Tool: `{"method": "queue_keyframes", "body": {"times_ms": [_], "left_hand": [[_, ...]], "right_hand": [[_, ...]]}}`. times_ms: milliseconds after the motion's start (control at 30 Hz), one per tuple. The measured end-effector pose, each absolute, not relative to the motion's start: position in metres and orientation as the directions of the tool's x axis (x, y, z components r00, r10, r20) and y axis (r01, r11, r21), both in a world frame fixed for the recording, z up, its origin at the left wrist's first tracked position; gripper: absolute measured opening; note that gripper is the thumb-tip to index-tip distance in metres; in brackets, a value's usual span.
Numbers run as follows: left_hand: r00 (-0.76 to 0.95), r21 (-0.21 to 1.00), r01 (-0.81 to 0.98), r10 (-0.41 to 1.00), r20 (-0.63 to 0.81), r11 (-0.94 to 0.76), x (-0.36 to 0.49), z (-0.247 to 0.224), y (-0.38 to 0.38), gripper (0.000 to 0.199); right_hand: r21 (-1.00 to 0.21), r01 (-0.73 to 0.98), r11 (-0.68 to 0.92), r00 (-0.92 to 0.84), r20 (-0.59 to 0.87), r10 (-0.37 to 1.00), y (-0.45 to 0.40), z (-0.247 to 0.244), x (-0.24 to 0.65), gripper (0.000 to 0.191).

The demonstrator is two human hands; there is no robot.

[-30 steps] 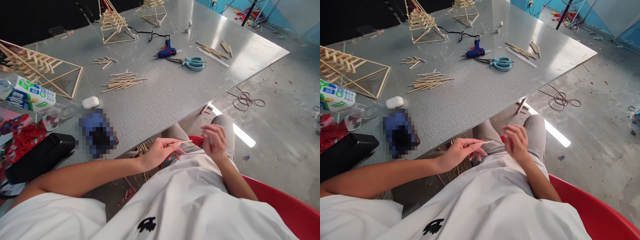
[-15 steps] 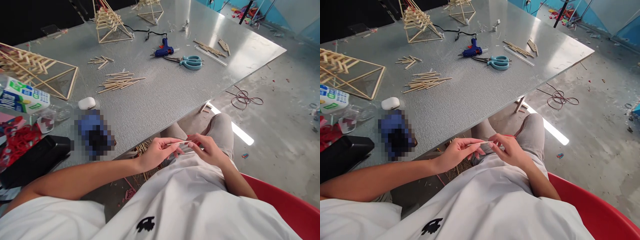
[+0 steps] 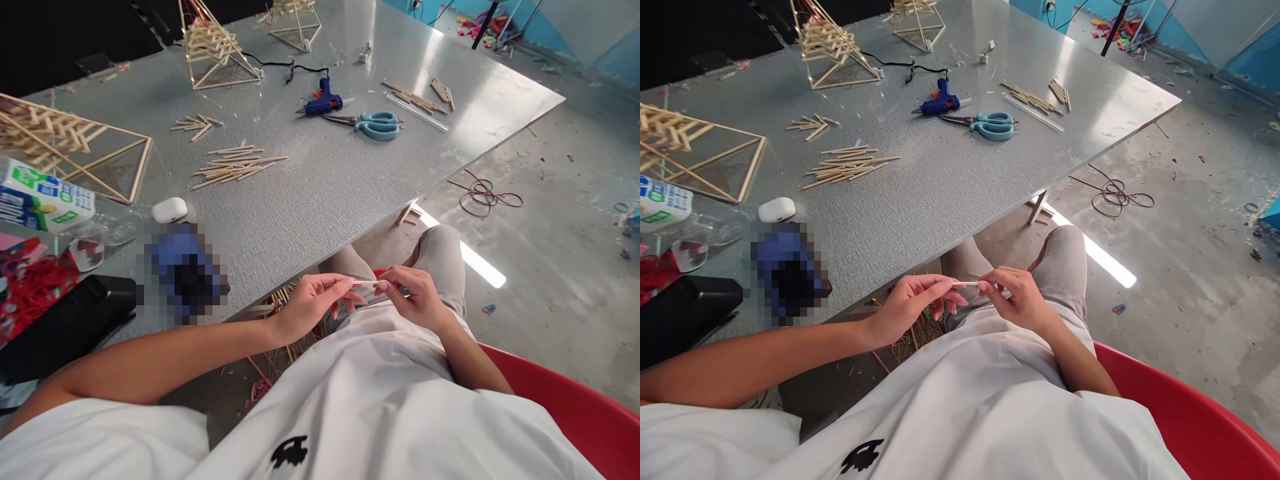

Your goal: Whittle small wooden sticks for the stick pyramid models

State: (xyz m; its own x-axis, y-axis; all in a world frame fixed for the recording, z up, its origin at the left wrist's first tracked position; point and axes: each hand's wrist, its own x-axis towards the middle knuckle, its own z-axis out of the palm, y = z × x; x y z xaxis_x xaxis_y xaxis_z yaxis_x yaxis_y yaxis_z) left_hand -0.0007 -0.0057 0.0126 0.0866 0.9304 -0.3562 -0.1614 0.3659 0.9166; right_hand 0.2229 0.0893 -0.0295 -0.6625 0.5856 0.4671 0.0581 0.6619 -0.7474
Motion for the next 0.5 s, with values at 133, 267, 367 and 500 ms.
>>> {"method": "queue_keyframes", "body": {"times_ms": [133, 267, 367, 500], "left_hand": [[0.101, 0.916, -0.133, 0.925, -0.367, 0.378, -0.0011, 0.0115, -0.0057, 0.041], [0.102, 0.920, -0.091, 0.922, -0.373, 0.382, -0.0013, 0.0092, -0.0065, 0.041], [0.113, 0.922, -0.085, 0.923, -0.367, 0.377, -0.0011, 0.0068, -0.0075, 0.041], [0.129, 0.925, -0.088, 0.925, -0.356, 0.369, -0.0010, 0.0056, -0.0078, 0.041]], "right_hand": [[-0.771, 0.061, 0.634, -0.660, 0.446, 0.605, 0.0874, -0.0293, 0.2217, 0.021], [-0.799, 0.079, 0.596, -0.650, 0.412, 0.639, 0.0845, -0.0283, 0.2199, 0.028], [-0.824, 0.094, 0.558, -0.645, 0.377, 0.665, 0.0827, -0.0277, 0.2187, 0.031], [-0.859, 0.084, 0.505, -0.648, 0.338, 0.683, 0.0809, -0.0264, 0.2168, 0.033]]}}
